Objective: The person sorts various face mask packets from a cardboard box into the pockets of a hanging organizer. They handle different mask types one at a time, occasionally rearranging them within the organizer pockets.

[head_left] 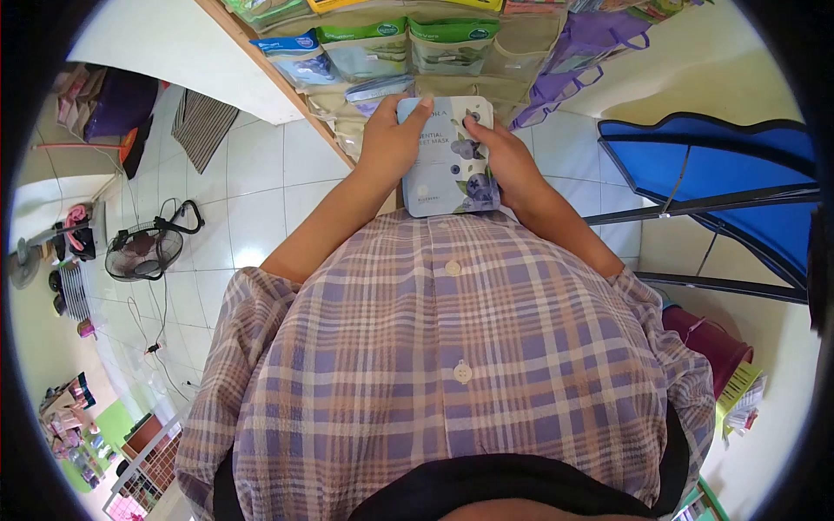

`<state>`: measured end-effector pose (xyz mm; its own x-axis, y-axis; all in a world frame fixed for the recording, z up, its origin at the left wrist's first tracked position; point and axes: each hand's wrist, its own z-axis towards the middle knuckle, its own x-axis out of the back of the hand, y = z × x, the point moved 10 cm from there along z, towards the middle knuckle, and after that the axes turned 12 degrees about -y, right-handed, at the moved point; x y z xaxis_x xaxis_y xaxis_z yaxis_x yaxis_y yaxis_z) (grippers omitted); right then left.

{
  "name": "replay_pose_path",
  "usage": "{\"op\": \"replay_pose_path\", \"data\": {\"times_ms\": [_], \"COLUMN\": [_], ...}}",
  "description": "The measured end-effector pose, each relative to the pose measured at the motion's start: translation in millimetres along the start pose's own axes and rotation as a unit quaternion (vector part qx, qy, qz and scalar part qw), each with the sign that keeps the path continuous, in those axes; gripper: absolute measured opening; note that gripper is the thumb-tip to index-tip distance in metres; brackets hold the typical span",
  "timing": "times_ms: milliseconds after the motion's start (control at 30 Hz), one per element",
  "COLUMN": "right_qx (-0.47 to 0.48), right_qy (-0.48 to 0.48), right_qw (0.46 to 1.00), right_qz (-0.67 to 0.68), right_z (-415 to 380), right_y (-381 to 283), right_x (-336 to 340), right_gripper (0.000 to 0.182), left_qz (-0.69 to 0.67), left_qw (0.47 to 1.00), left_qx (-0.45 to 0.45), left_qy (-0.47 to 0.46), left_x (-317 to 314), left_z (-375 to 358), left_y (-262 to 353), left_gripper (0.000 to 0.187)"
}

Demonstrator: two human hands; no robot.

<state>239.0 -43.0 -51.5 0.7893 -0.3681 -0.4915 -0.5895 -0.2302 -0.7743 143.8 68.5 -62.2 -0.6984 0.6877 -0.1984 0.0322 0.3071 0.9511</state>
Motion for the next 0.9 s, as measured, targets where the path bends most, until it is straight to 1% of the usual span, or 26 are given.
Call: {"op": "replay_pose_path", "data": {"times_ms": [33,67,100,133,200,233,267,300,367,400,433,467,500,533,600,667,733,800,833,900], "right_qx": [0.000,0.021,0.041,0.041,0.080,0.082,0.089,0.093,0.109,0.128,0.129,0.133,0.136,0.136,0.199,0.191,0.182,0.152,0.151,0.204], "right_qy": [0.000,-0.004,-0.007,-0.005,0.012,0.016,0.027,0.036,0.038,0.039,0.037,0.041,0.045,0.046,0.104,0.112,0.119,0.073,0.072,0.088], "right_qw": [1.000,0.998,0.992,0.992,0.991,0.991,0.988,0.985,0.986,0.985,0.985,0.980,0.973,0.973,0.939,0.944,0.948,0.971,0.971,0.932], "right_qz": [-0.001,-0.062,-0.122,-0.122,-0.107,-0.107,-0.125,-0.142,-0.124,-0.108,-0.108,-0.144,-0.180,-0.181,-0.259,-0.246,-0.232,-0.171,-0.172,-0.285], "right_z": [-2.7,-3.8,-4.9,-4.9,-6.7,-5.4,-3.8,-4.1,-9.9,-10.8,-8.7,-6.7,-4.7,-0.2,-1.4,-2.6,-2.9,2.5,2.0,-5.6], "right_y": [4.0,4.2,3.2,8.5,9.6,10.8,9.6,8.5,0.8,-4.8,-6.0,-8.9,-11.0,-6.9,-17.1,-19.1,-22.6,-17.9,-20.2,-38.1], "right_x": [2.4,7.5,9.6,12.2,17.9,22.2,27.3,30.3,22.1,19.2,18.8,18.8,19.2,23.1,31.8,33.8,32.9,30.2,30.6,25.0], "right_gripper": [0.038,0.041,0.046,0.046,0.050,0.050,0.050,0.050,0.051,0.051,0.051,0.049,0.048,0.048,0.044,0.043,0.041,0.041,0.041,0.042], "left_qz": [0.041,0.082,0.083,0.082,0.079,0.187,0.293,0.293,0.260,0.261,0.237,0.212,0.212,0.188,0.164,0.101,0.082,0.062,0.073,0.084], "left_qw": [0.999,0.997,0.997,0.997,0.996,0.982,0.955,0.955,0.964,0.964,0.968,0.970,0.969,0.972,0.974,0.983,0.982,0.980,0.979,0.978], "left_qx": [0.002,0.003,0.002,0.017,0.033,0.032,0.030,0.029,-0.045,-0.047,-0.085,-0.122,-0.123,-0.138,-0.154,-0.144,-0.160,-0.176,-0.180,-0.183], "left_qy": [0.002,0.003,0.001,0.000,-0.004,-0.014,-0.022,-0.025,-0.016,-0.015,-0.002,0.010,0.010,-0.002,-0.012,-0.055,-0.059,-0.064,-0.060,-0.055], "left_x": [0.0,-0.4,-0.2,1.4,2.0,-1.1,-5.4,-5.9,-6.0,-8.7,-11.6,-13.0,-14.0,-16.8,-18.3,-19.3,-22.6,-25.4,-25.9,-25.9], "left_z": [0.3,2.1,2.2,-0.3,-13.0,-25.3,-31.4,-31.8,-35.2,-35.4,-36.8,-39.3,-40.4,-42.0,-42.5,-39.3,-41.3,-43.6,-44.6,-45.6], "left_y": [3.4,7.3,8.5,5.0,3.1,12.7,19.9,12.2,4.1,7.7,19.7,30.2,31.9,34.2,31.8,12.6,22.5,27.3,27.7,27.3], "left_gripper": [0.039,0.040,0.040,0.041,0.043,0.043,0.044,0.044,0.041,0.041,0.041,0.042,0.042,0.041,0.041,0.039,0.038,0.037,0.037,0.036]}}
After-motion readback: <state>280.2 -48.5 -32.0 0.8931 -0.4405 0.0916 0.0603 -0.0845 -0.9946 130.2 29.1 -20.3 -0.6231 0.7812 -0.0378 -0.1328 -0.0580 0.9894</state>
